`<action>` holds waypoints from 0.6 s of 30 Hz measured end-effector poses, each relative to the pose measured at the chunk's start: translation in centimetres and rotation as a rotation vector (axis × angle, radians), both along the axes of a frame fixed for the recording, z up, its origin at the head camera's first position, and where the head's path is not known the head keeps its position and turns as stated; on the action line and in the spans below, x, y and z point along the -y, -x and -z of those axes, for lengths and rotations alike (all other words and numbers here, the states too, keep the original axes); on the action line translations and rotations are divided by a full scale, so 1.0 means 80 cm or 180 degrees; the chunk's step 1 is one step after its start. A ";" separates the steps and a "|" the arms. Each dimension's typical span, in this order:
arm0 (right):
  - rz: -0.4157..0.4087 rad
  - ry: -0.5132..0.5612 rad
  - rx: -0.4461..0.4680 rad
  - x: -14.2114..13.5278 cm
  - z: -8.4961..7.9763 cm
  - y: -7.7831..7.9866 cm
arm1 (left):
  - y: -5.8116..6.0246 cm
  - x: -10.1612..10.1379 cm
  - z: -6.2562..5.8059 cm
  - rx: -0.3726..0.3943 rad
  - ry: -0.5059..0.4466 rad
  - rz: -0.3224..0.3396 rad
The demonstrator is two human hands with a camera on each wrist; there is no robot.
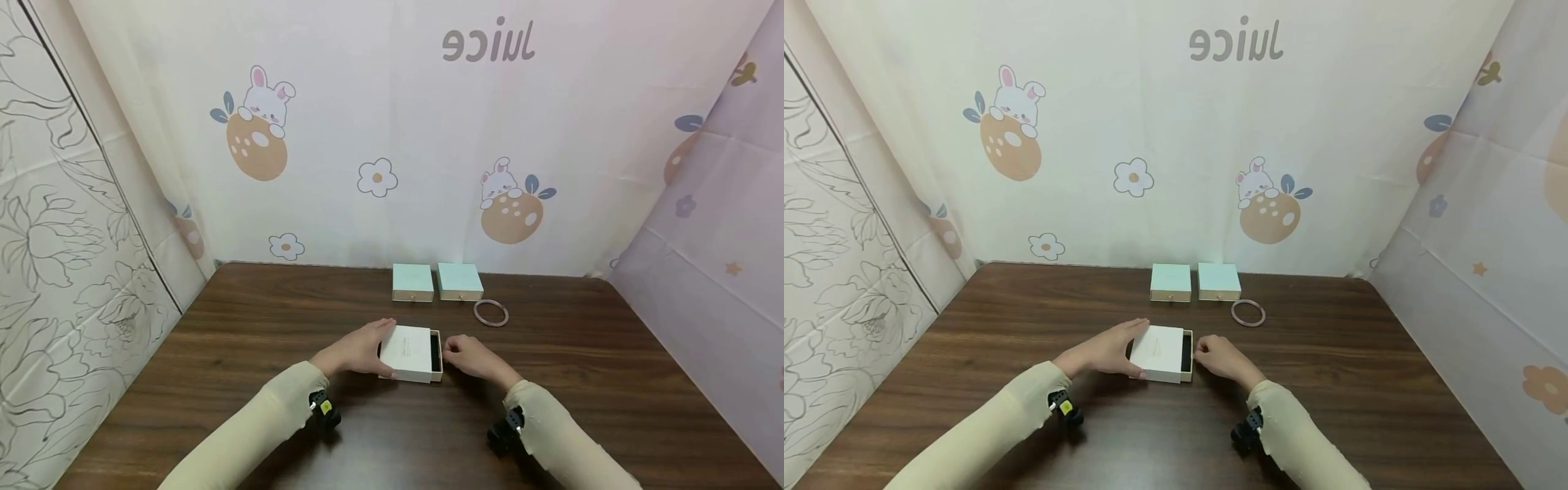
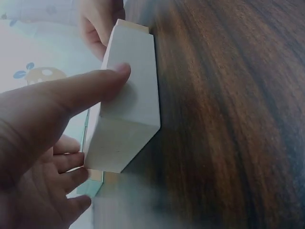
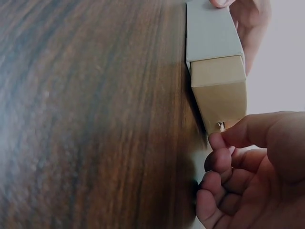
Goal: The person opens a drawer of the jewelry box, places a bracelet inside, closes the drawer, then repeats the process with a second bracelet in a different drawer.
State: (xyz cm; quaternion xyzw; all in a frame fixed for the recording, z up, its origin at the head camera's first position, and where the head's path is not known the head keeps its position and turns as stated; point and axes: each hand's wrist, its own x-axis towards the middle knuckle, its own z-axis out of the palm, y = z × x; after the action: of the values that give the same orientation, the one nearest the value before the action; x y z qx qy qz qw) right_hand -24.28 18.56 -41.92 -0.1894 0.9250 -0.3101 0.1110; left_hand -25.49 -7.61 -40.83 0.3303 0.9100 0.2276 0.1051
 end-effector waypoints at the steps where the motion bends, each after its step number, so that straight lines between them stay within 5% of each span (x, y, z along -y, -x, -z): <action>1: 0.0006 0.0000 -0.0005 0.000 -0.001 0.000 | 0.001 0.000 0.001 0.0038 -0.0010 -0.0008; 18: -0.0007 -0.0049 -0.0032 -0.002 -0.003 0.001 | 0.002 0.000 0.004 0.0124 -0.0159 -0.0074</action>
State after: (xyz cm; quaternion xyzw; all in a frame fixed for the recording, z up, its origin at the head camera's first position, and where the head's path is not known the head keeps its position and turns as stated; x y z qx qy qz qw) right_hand -24.39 18.73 -41.67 -0.1911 0.9277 -0.3019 0.1082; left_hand -25.63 -7.60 -41.14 0.3178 0.9055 0.2579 0.1119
